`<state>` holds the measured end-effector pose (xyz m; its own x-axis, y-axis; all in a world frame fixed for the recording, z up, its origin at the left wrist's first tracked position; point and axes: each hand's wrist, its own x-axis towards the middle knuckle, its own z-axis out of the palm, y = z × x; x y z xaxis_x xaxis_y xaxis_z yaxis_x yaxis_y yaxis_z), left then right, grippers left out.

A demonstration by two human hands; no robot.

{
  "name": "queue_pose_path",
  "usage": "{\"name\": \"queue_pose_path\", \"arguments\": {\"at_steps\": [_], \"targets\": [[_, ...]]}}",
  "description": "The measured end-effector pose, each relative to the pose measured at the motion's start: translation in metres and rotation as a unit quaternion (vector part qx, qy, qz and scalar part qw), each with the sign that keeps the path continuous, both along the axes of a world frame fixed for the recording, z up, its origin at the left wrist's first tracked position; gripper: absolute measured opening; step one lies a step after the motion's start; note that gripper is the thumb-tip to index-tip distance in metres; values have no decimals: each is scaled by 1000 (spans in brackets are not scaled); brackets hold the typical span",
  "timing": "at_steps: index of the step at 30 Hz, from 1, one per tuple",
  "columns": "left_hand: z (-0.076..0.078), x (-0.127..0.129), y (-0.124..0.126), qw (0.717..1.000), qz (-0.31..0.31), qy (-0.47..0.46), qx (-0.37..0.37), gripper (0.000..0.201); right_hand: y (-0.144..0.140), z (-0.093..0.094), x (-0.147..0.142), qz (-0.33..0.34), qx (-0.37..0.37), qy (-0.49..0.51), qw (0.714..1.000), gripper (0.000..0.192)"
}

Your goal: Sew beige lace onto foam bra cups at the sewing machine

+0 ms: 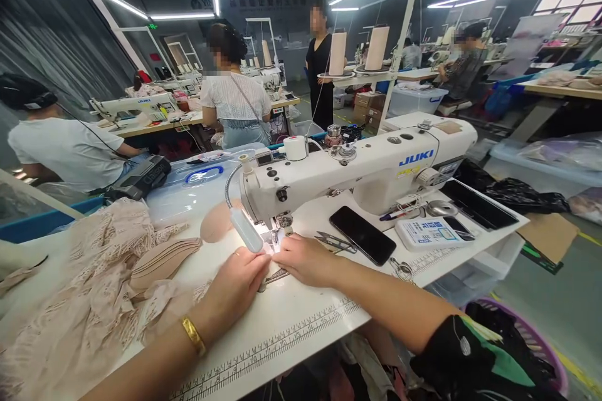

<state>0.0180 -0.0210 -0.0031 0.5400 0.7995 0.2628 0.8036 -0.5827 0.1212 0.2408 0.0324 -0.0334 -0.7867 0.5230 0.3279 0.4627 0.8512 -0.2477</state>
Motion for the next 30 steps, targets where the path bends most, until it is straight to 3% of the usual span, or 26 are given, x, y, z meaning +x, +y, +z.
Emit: {"name": "queue_pose_path", "arguments": {"at_steps": [3, 7, 16, 30], "targets": [[-12, -8, 16, 997, -61, -43, 7, 25, 0, -5, -3, -20, 2, 3, 1000, 17], [-8, -17, 37, 989, -126, -75, -2, 25, 0, -4, -3, -36, -20, 18, 999, 12], [-1, -18, 48, 989, -125, -68, -33, 24, 1, -4, -7, -61, -43, 30, 997, 10], [2, -19, 51, 990, -127, -60, 13, 31, 0, -8, -5, -55, -37, 36, 997, 15]]}}
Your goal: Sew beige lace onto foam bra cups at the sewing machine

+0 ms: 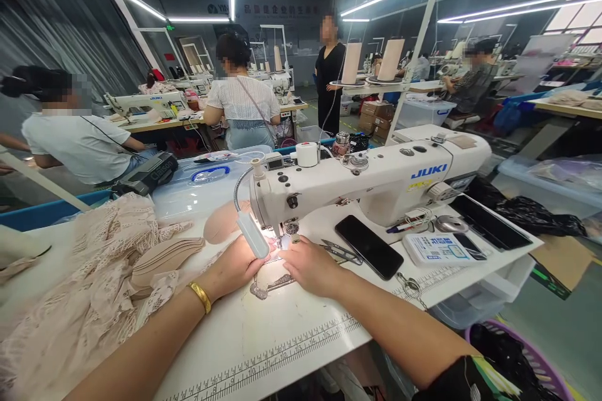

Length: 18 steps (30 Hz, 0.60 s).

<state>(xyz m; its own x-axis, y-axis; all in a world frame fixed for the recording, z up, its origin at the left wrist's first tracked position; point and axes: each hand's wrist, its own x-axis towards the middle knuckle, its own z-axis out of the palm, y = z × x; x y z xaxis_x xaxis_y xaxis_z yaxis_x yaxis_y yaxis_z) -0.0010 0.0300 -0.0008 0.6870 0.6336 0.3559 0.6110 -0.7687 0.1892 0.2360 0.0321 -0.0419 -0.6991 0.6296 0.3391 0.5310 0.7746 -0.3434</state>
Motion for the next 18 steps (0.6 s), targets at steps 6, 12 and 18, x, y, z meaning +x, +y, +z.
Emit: {"name": "queue_pose_path", "arguments": {"at_steps": [6, 12, 18], "targets": [[-8, -1, 2, 998, 55, 24, 13, 30, 0, -4, 1, -4, -4, 5, 1000, 21], [-12, 1, 6, 994, 102, 23, 11, 27, 1, -6, 4, 2, 5, 20, 1000, 23], [-1, -6, -18, 992, 126, -14, 8, 25, -20, 11, 3, -1, -75, 116, 990, 19]]}}
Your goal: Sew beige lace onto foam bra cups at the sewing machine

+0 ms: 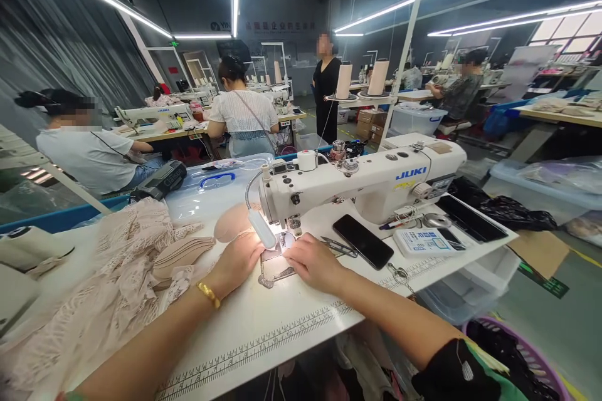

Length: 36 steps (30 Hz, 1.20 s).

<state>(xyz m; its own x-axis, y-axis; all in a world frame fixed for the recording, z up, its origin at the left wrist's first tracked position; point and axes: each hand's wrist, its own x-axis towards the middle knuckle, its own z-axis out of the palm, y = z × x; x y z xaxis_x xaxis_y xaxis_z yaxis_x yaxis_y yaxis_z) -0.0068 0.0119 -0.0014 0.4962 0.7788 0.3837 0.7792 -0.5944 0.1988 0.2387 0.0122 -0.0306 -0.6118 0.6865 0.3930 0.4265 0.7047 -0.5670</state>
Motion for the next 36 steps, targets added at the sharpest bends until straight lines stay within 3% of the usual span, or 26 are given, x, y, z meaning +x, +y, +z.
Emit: {"name": "queue_pose_path", "arguments": {"at_steps": [1, 3, 5, 8, 10, 12, 14, 16, 17, 20, 23, 27, 33, 36], "targets": [[3, 1, -13, 1000, -2, -7, -1, 22, -7, 3, -3, -4, -72, 41, 997, 19], [12, 5, -45, 999, -17, -29, -7, 19, -22, 10, -12, -7, -232, 142, 962, 32], [23, 9, -76, 996, -42, -77, -17, 36, -38, 19, -18, 6, -324, 234, 916, 40], [41, 7, -103, 982, -25, -173, -71, 50, -59, 39, -17, 33, -318, 285, 904, 36], [49, 2, -105, 956, 1, -236, -174, 56, -69, 54, -9, 92, -325, 274, 900, 33], [51, 0, -101, 895, -35, -301, -327, 70, -74, 65, -1, 162, -362, 273, 876, 33], [45, 5, -98, 794, -109, -358, -479, 79, -72, 69, 6, 190, -394, 294, 850, 35], [36, 15, -100, 691, -148, -391, -590, 74, -67, 66, 9, 150, -406, 338, 836, 38], [32, 20, -102, 653, -144, -408, -622, 68, -64, 62, 11, 114, -415, 362, 827, 39], [20, 31, -111, 594, -96, -493, -629, 59, -62, 48, 13, 37, -479, 418, 771, 49], [12, 34, -116, 570, -66, -584, -574, 59, -74, 33, 11, 70, -544, 400, 734, 71], [7, 35, -118, 567, -63, -632, -525, 53, -91, 19, 5, 115, -540, 364, 750, 97], [9, 28, -123, 515, -97, -649, -552, 66, -87, 29, 4, 145, -468, 381, 784, 88], [9, 26, -124, 511, -97, -626, -581, 67, -84, 35, 6, 171, -445, 349, 807, 84]]}}
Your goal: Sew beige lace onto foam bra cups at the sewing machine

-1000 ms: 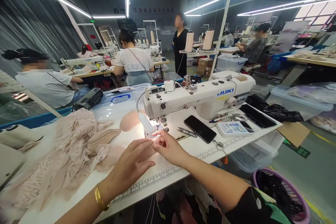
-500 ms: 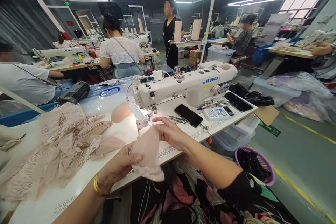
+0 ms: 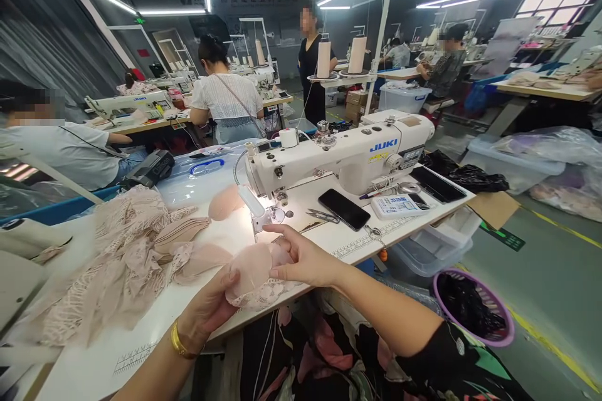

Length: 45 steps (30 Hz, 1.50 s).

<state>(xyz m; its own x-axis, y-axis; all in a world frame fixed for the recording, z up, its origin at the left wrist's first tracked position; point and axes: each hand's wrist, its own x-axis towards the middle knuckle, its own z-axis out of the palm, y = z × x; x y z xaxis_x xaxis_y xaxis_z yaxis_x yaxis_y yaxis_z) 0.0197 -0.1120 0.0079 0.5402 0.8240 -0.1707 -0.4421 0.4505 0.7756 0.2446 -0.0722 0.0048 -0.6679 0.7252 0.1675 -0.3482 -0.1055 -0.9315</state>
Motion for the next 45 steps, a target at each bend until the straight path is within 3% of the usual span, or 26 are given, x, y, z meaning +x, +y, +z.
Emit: {"name": "queue_pose_path", "arguments": {"at_steps": [5, 11, 15, 20, 26, 29, 31, 34, 36, 42, 45], "targets": [[0, 4, -2, 997, 49, 59, 10, 51, 1, 1, 4, 3, 39, -21, 999, 84], [5, 2, -8, 992, 48, 106, 51, 34, 5, 4, 9, -14, 46, -28, 998, 71], [7, 3, -12, 986, 92, 124, 57, 34, 3, 7, 10, -60, 63, -71, 994, 53], [7, 9, -18, 984, 112, 129, 55, 39, -6, 10, 9, -185, 185, -146, 954, 31], [3, 15, -22, 986, 136, 90, 43, 44, -11, 9, 3, -116, 125, -115, 979, 47], [3, 18, -23, 982, 167, 83, 25, 44, -11, 7, -1, -113, 119, -118, 979, 48], [6, 20, -24, 977, 192, 95, 14, 41, -13, 9, -2, -165, 167, -137, 962, 37], [9, 22, -27, 971, 214, 106, 7, 41, -20, 17, -2, -263, 283, -156, 909, 11], [10, 22, -29, 971, 214, 106, 12, 39, -26, 22, -3, -277, 335, -161, 886, 5], [5, 23, -33, 979, 173, 107, 36, 35, -37, 28, -15, -265, 353, -184, 878, 5], [5, 26, -35, 977, 187, 101, 27, 34, -39, 27, -20, -271, 347, -161, 883, 10]]}}
